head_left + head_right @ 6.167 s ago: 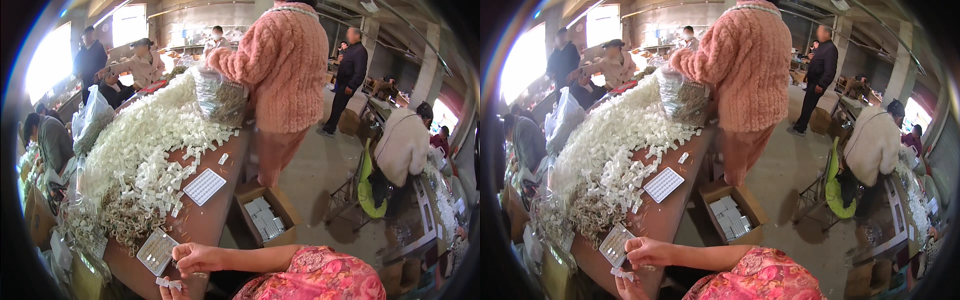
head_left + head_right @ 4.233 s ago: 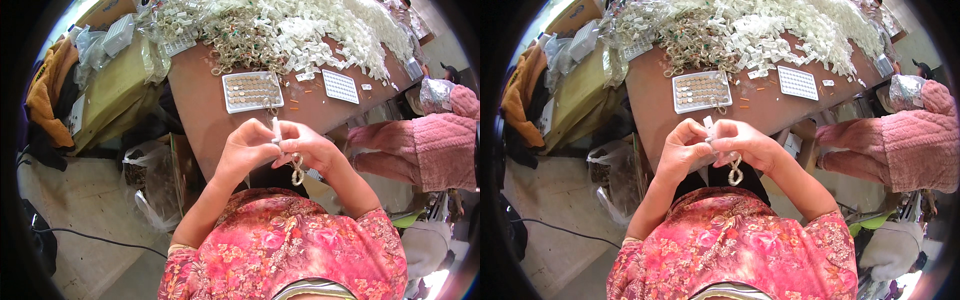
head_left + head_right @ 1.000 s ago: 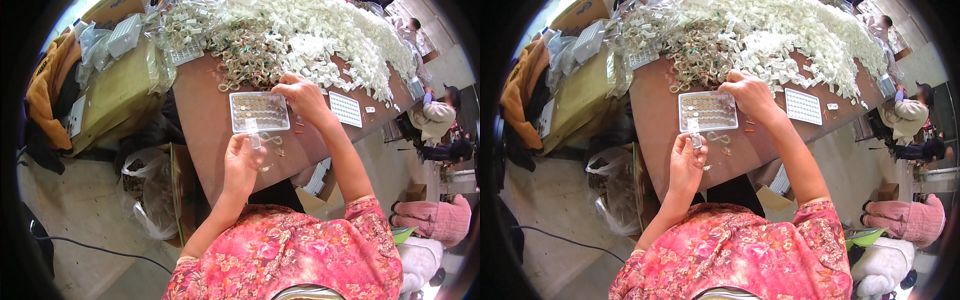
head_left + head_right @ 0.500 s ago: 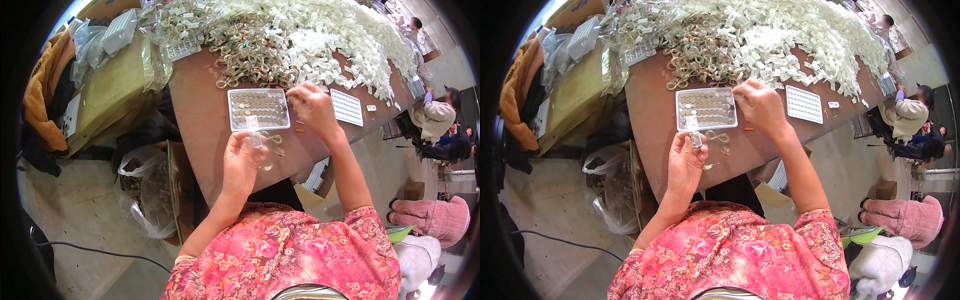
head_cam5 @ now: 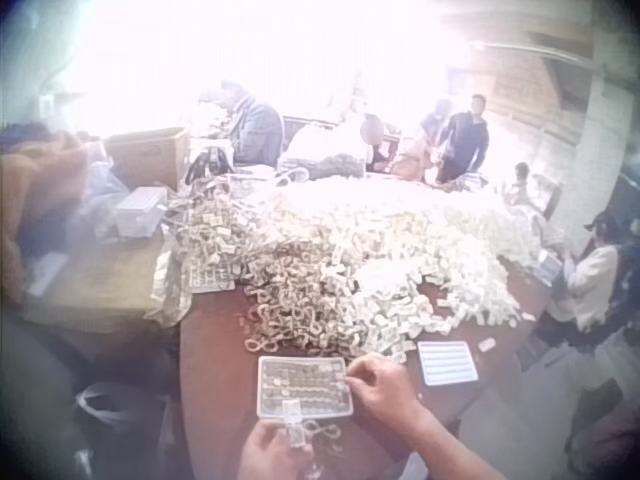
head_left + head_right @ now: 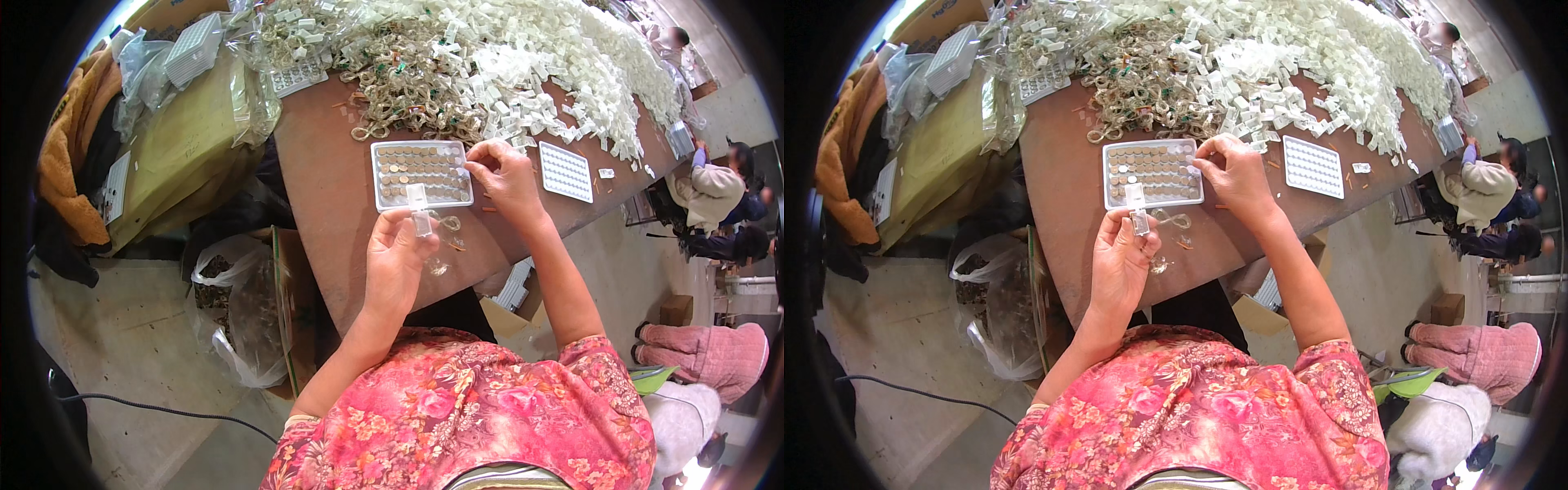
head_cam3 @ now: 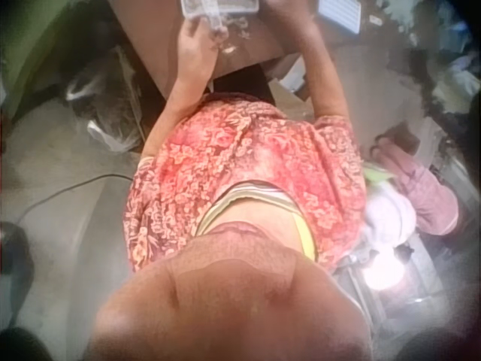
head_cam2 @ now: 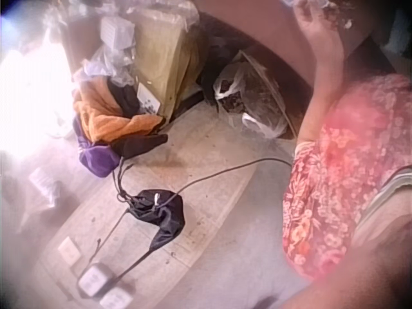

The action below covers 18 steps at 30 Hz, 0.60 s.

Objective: The person repeatedly picks small white plastic housings and thin wires from a large pile on the table, inserts the wires into the housings, and places the assembled units into a white tray. The person works continuously at a shared table with other workers in a workshop setting.

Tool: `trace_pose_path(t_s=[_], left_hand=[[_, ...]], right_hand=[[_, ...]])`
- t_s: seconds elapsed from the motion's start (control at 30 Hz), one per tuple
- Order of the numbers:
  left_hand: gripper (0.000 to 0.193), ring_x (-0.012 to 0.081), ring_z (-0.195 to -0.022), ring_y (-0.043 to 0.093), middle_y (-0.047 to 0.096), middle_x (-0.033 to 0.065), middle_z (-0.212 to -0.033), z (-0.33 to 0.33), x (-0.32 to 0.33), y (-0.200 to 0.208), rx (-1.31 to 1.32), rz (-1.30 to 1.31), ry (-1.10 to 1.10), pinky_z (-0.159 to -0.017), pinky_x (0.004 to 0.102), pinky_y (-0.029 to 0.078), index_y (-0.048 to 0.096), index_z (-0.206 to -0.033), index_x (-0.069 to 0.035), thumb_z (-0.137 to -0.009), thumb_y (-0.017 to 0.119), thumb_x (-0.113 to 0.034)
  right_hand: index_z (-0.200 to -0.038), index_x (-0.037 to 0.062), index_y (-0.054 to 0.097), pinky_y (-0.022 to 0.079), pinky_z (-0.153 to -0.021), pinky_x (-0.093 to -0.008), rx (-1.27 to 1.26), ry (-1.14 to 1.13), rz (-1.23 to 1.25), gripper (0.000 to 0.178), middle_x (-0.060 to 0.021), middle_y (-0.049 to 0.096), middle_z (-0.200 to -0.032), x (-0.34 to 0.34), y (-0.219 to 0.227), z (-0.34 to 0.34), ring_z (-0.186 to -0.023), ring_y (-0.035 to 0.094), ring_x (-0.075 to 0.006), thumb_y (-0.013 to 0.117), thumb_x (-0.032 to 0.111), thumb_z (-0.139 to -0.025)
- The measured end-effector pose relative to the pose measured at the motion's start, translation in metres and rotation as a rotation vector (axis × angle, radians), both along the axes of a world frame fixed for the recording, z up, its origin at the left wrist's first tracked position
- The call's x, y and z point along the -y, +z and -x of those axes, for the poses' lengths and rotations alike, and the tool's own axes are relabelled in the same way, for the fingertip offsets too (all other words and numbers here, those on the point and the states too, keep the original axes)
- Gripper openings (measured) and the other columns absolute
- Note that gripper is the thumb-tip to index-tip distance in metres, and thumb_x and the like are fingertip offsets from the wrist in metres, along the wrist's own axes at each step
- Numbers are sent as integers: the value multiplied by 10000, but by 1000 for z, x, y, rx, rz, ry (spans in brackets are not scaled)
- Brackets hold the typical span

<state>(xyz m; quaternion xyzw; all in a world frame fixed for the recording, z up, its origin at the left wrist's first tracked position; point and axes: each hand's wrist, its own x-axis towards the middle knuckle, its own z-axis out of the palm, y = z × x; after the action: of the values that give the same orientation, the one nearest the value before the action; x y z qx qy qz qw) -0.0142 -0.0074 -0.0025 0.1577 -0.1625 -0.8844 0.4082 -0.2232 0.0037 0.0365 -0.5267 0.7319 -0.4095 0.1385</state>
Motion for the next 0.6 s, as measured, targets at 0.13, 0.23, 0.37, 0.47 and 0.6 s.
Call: trace_pose_path(t_s=[0.13, 0.23, 0.37, 0.47, 0.6], left_hand=[[151, 155, -828, 617, 631, 111, -993, 0, 0, 0, 6, 18, -2, -764, 283, 528, 532, -1089, -79, -959, 563, -150], [152, 158, -843, 618, 631, 111, -994, 1, -1, -2, 9, 23, 3, -770, 285, 529, 536, -1088, -78, -958, 566, -149], [150, 163, -873, 617, 632, 110, -997, 0, 0, -3, -14, 31, 2, -783, 291, 530, 539, -1085, -75, -957, 566, -147], [148, 169, -906, 619, 633, 106, -1002, 0, 0, -4, -24, 33, -2, -790, 294, 532, 537, -1082, -74, -956, 566, -144], [151, 180, -920, 633, 648, 100, -1009, 1, -2, -4, -35, 16, 29, -794, 322, 532, 554, -1068, -64, -936, 600, -121]], right_hand=[[-891, -3, 682, 513, -663, -291, -136, 89, -28, 115, -92, 658, -815, -5, 8, 0, -693, 637, -174, 694, 31, -782], [-919, 16, 698, 521, -667, -329, -318, 183, -72, 138, -124, 664, -838, -8, 10, -1, -718, 653, -252, 678, 38, -785], [-899, 13, 696, 519, -662, -329, -341, 167, -109, 120, -121, 661, -828, -7, 12, -4, -717, 653, -245, 679, 35, -781], [-881, 5, 692, 517, -656, -316, -323, 137, -95, 117, -117, 658, -827, -7, 20, -12, -717, 648, -231, 688, 23, -765], [-858, 1, 679, 513, -623, -290, -79, 158, 1, 112, -100, 644, -809, -19, 40, -35, -701, 634, -217, 700, 1, -748]])
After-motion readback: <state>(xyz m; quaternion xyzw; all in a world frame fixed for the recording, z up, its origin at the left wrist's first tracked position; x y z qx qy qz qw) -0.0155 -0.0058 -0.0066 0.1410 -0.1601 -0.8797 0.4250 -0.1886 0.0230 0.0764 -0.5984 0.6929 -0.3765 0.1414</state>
